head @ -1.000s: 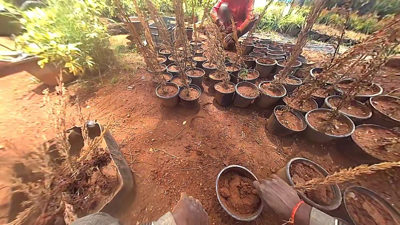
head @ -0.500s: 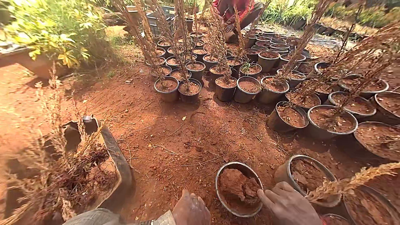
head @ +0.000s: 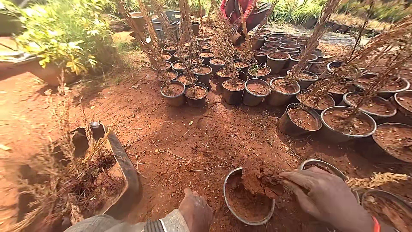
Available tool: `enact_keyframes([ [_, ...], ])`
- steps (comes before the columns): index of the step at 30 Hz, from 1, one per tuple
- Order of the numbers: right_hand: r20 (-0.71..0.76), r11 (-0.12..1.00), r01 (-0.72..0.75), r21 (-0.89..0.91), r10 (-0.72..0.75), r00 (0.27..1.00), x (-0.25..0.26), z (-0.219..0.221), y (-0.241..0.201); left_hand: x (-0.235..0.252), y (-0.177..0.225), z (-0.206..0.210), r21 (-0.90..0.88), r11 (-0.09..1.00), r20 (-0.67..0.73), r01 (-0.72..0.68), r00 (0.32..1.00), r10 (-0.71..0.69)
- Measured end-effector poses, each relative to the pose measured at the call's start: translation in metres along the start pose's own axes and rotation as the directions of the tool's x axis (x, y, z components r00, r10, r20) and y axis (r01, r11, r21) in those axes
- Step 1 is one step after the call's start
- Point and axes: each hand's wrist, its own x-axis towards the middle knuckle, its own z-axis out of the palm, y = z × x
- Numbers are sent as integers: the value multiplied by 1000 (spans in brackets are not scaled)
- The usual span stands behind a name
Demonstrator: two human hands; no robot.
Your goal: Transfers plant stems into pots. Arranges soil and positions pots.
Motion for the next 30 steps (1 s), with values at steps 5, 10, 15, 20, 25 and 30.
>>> enact_keyframes([
  [5, 274, 930, 367, -23, -347, 897, -37, 28, -28, -14, 3, -5, -2, 996, -7, -87, 996, 87],
  [10, 778, 980, 157, 122, -192, 599, -25, 60, -19, -7, -3, -9, -10, 999, -18, -36, 999, 35],
  [15, 906, 997, -70, -12, 40, 422, -9, 51, -27, 14, -12, -7, -185, 982, -140, 47, 987, -73],
  [20, 923, 993, -116, -2, 46, 381, -16, 50, -37, 53, -16, 5, -500, 866, -259, -33, 959, -113],
  [25, 787, 987, 58, 151, -155, 597, -59, 52, -46, 90, -2, 24, -696, 704, -286, -141, 954, -92],
  [30, 824, 998, -40, 41, -11, 566, -32, 45, -24, 115, 8, 23, -782, 610, -330, -129, 916, -230],
])
